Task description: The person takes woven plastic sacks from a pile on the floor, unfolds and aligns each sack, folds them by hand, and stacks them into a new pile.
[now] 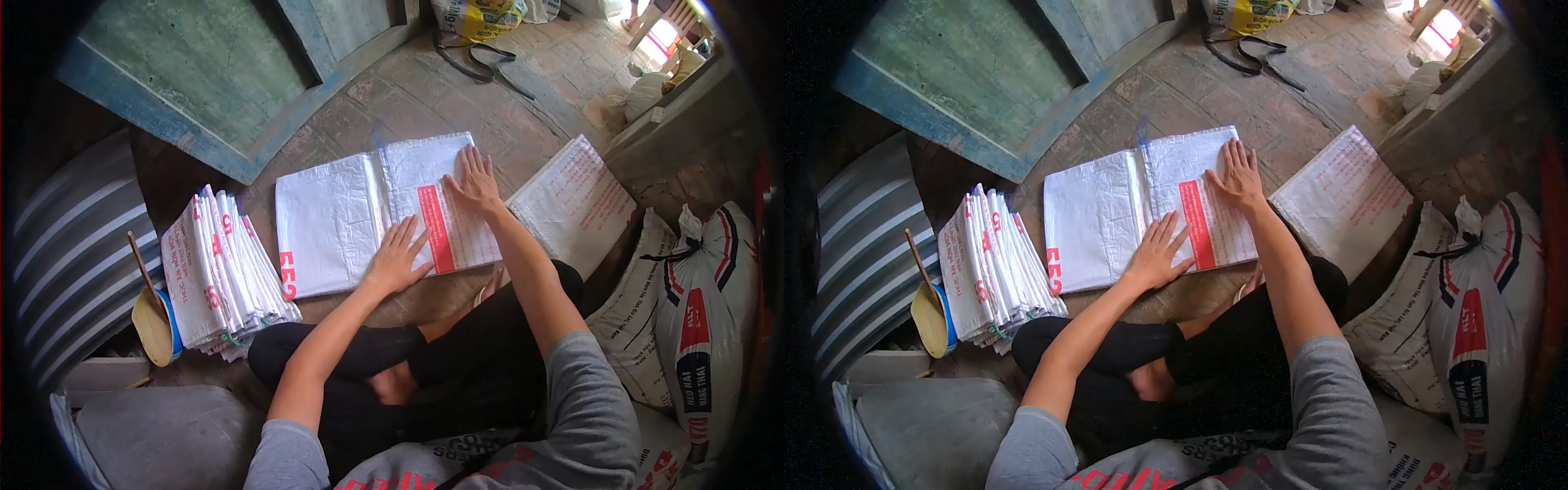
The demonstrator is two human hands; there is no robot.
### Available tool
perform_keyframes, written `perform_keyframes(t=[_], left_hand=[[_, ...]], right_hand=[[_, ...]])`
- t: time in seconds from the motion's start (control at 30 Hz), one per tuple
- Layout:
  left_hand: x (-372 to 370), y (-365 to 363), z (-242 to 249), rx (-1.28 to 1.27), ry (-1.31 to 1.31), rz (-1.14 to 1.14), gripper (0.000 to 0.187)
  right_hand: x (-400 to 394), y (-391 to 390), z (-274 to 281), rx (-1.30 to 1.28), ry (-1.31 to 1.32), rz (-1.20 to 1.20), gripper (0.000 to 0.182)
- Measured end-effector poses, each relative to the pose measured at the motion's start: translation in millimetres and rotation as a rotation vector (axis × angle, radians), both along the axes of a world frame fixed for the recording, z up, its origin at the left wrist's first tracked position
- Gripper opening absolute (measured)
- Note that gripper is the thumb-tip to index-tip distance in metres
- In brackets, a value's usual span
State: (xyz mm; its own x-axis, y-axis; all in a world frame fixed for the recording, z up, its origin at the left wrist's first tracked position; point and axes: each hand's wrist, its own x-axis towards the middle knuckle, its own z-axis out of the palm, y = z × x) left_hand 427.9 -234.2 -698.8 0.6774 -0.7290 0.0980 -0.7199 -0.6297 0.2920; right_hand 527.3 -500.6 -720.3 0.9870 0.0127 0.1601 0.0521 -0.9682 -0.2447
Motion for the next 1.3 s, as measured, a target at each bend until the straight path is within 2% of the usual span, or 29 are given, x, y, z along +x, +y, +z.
perform_keyframes(t=[0.23, 0.37, 0.47, 0.6, 0.63, 0.67, 0.7, 0.73, 0.8, 0.83, 0.87, 0.93, 0.97, 1.07, 1.1, 1.13, 1.17, 1.2, 1.3], left_hand=[[2, 1, -3, 0.059, 0.019, -0.002, 0.078], [-1, 5, -7, 0.044, -0.010, -0.009, 0.077], [2, 14, -14, -0.056, 0.051, -0.051, 0.076], [17, 43, 28, -0.124, 0.206, 0.063, 0.062], [30, 67, 13, -0.247, 0.147, 0.130, 0.049], [37, 91, 25, -0.168, 0.063, 0.236, 0.040], [39, 115, 52, -0.152, 0.154, 0.408, 0.036], [37, 140, 56, -0.045, 0.105, 0.637, 0.033], [36, 203, 45, 0.198, 0.087, 0.841, 0.031], [28, 226, 72, 0.174, 0.377, 0.876, 0.028], [15, 242, 76, 0.376, 0.347, 0.897, 0.024], [20, 255, 60, 0.447, 0.429, 0.844, 0.027], [24, 256, 50, 0.438, 0.468, 0.907, 0.028], [14, 230, 51, 0.548, 0.660, 1.085, 0.028], [14, 226, 52, 0.549, 0.709, 1.152, 0.028], [19, 227, 42, 0.557, 0.757, 1.212, 0.027], [27, 230, 34, 0.680, 0.796, 1.068, 0.024], [35, 234, 22, 0.736, 0.863, 1.037, 0.022], [50, 255, -7, 0.862, 1.014, 0.976, 0.016]], right_hand=[[-26, -1, 3, -0.028, 0.049, 0.014, 0.083], [-73, 4, 17, -0.131, 0.254, 0.024, 0.085], [-107, 18, 32, -0.204, 0.464, 0.015, 0.088], [-118, 18, 24, -0.198, 0.664, 0.068, 0.088], [-121, 12, 20, -0.170, 0.702, 0.079, 0.089], [-124, 6, 23, -0.218, 0.716, 0.145, 0.087], [-128, -2, 27, -0.265, 0.733, 0.210, 0.086], [-131, -7, 30, -0.310, 0.750, 0.271, 0.085], [-136, -9, 39, -0.352, 0.665, 0.339, 0.074], [-140, -11, 41, -0.372, 0.629, 0.371, 0.068], [-142, -10, 42, -0.357, 0.585, 0.341, 0.063], [-140, -1, 37, -0.313, 0.486, 0.277, 0.052], [-142, 2, 32, -0.204, 0.401, 0.218, 0.044], [-146, 5, 39, -0.307, 0.361, 0.319, 0.051], [-146, 2, 33, -0.149, 0.411, 0.215, 0.059], [-147, 1, 37, -0.106, 0.432, 0.236, 0.067], [-148, 0, 40, -0.062, 0.453, 0.255, 0.076], [-149, 1, 43, -0.014, 0.472, 0.276, 0.084], [-147, 7, 49, 0.102, 0.443, 0.298, 0.072]])
